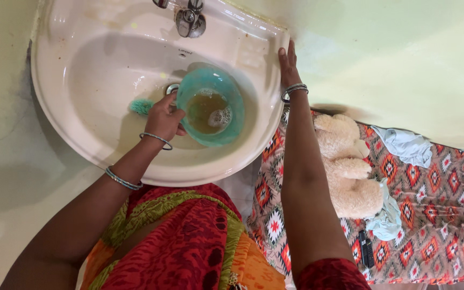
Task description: The person cleans a sink and a small bowl using a toothbrush and a cloth.
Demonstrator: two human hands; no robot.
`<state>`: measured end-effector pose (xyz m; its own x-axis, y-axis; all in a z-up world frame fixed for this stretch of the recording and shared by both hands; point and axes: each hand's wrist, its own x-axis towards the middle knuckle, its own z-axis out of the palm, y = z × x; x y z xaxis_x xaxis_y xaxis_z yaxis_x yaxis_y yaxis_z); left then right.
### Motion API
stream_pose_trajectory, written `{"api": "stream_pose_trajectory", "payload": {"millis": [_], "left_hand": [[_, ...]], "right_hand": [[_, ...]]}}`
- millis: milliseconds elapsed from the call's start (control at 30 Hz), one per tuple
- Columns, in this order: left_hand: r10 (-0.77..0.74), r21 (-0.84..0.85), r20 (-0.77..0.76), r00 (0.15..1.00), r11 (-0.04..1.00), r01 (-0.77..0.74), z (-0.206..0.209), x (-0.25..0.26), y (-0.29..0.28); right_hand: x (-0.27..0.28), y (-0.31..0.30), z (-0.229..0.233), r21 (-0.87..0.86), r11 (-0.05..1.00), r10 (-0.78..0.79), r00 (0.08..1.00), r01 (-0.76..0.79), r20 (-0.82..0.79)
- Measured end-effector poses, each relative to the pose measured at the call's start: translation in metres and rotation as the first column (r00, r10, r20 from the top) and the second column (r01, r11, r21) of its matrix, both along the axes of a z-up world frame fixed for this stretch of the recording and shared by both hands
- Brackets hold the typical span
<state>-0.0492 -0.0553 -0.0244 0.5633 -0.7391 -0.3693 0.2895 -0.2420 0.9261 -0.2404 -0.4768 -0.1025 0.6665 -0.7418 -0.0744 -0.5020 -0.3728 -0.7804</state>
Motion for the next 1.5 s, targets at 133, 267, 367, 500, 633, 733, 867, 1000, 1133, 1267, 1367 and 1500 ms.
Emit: {"api": "stream_pose_trajectory", "payload": {"millis": [133, 267, 367, 500, 633, 733, 867, 1000, 1133, 1267, 1367, 1500], "left_hand": [[0.007, 0.006, 0.005, 1.000, 1.000, -0.007, -0.003, -0.003, -0.003], [-0.014, 0.053, 0.029, 0.999, 0.999, 0.012, -0.003, -0.002, -0.007], [-0.052, 0.090, 0.042, 0.998, 0.995, 0.048, -0.003, 0.000, -0.008], [-0.080, 0.103, 0.061, 0.995, 0.992, 0.073, -0.002, -0.005, -0.008], [-0.148, 0.181, 0.102, 0.984, 0.975, 0.128, -0.004, -0.004, -0.008], [-0.148, 0.178, 0.065, 0.987, 0.975, 0.135, -0.010, -0.007, -0.005], [-0.132, 0.137, 0.044, 0.990, 0.983, 0.125, -0.020, -0.009, 0.000], [-0.072, 0.056, 0.015, 0.997, 0.996, 0.072, -0.026, -0.015, 0.006], [-0.036, 0.053, -0.037, 0.999, 0.998, 0.038, -0.023, -0.019, 0.014], [-0.036, 0.062, -0.099, 0.994, 0.997, 0.042, -0.012, -0.022, 0.020], [-0.048, 0.027, -0.114, 0.992, 0.998, 0.051, -0.007, -0.026, 0.023], [-0.046, -0.010, -0.091, 0.995, 0.999, 0.045, -0.006, -0.032, 0.023]], "right_hand": [[-0.016, 0.027, -0.001, -0.030, 0.999, -0.038, 0.999, 0.039, 0.020], [-0.039, 0.078, 0.008, -0.076, 0.994, -0.086, 0.996, 0.084, -0.015], [-0.057, 0.122, 0.012, -0.223, 0.972, -0.088, 0.993, 0.069, -0.075], [-0.077, 0.180, 0.016, -0.302, 0.950, -0.120, 0.985, 0.078, -0.126], [-0.087, 0.232, 0.022, -0.427, 0.902, -0.122, 0.986, 0.062, -0.115], [-0.095, 0.269, 0.037, -0.396, 0.917, -0.187, 0.923, 0.042, -0.336], [-0.106, 0.307, 0.050, -0.392, 0.920, -0.133, 0.932, -0.010, -0.336], [-0.095, 0.292, 0.038, -0.385, 0.921, -0.153, 0.966, 0.063, -0.207], [-0.080, 0.241, 0.022, -0.475, 0.876, -0.173, 0.973, 0.081, -0.152], [-0.058, 0.177, 0.028, -0.337, 0.932, -0.202, 0.960, 0.129, -0.191], [-0.048, 0.162, 0.034, -0.313, 0.940, -0.228, 0.928, 0.132, -0.293], [-0.053, 0.185, 0.030, -0.427, 0.903, -0.178, 0.952, 0.056, -0.250]]}}
